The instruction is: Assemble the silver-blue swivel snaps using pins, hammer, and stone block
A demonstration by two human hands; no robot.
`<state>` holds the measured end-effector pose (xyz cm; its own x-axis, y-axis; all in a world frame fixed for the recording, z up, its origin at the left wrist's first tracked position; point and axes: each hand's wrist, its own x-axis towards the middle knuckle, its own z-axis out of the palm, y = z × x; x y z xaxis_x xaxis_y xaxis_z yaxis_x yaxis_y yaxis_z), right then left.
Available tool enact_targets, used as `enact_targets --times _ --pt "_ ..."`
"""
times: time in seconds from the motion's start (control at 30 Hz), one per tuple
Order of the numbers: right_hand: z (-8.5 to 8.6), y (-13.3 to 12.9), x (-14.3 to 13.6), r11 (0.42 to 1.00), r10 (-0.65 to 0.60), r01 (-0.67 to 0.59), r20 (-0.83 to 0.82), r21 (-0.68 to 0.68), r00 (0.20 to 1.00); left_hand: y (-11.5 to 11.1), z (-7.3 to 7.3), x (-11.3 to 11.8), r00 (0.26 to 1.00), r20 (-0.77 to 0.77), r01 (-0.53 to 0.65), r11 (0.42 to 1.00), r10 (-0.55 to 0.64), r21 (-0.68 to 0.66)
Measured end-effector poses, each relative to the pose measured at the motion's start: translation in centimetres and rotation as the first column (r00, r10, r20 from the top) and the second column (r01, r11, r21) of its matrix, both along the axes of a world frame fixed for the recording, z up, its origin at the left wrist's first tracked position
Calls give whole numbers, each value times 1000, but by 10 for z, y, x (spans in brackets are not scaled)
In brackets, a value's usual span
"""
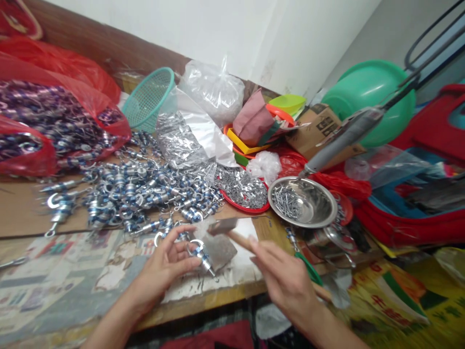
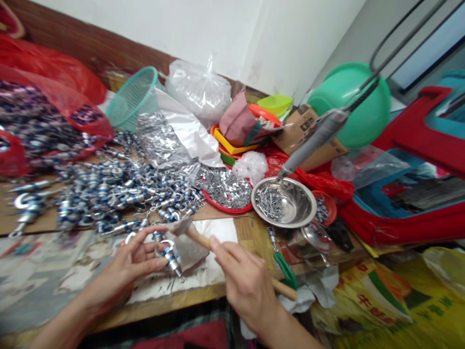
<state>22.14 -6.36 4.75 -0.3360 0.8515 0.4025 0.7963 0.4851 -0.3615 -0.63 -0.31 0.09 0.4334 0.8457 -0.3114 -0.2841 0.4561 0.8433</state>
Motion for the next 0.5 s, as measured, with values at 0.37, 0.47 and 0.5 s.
enact_targets --times 0.37,0.47,0.5 --pt "-15 2 -8 993 -16 30 120 -116 993 -4 11 5 998 -47 -34 999 34 -5" --pt "-27 22 7 970 -185 179 -20 -164 983 -3 16 -23 967 -155 -190 977 203 91" --pt "-34 30 15 957 -238 225 -55 -181 970 -4 18 -42 914 -223 -311 938 340 155"
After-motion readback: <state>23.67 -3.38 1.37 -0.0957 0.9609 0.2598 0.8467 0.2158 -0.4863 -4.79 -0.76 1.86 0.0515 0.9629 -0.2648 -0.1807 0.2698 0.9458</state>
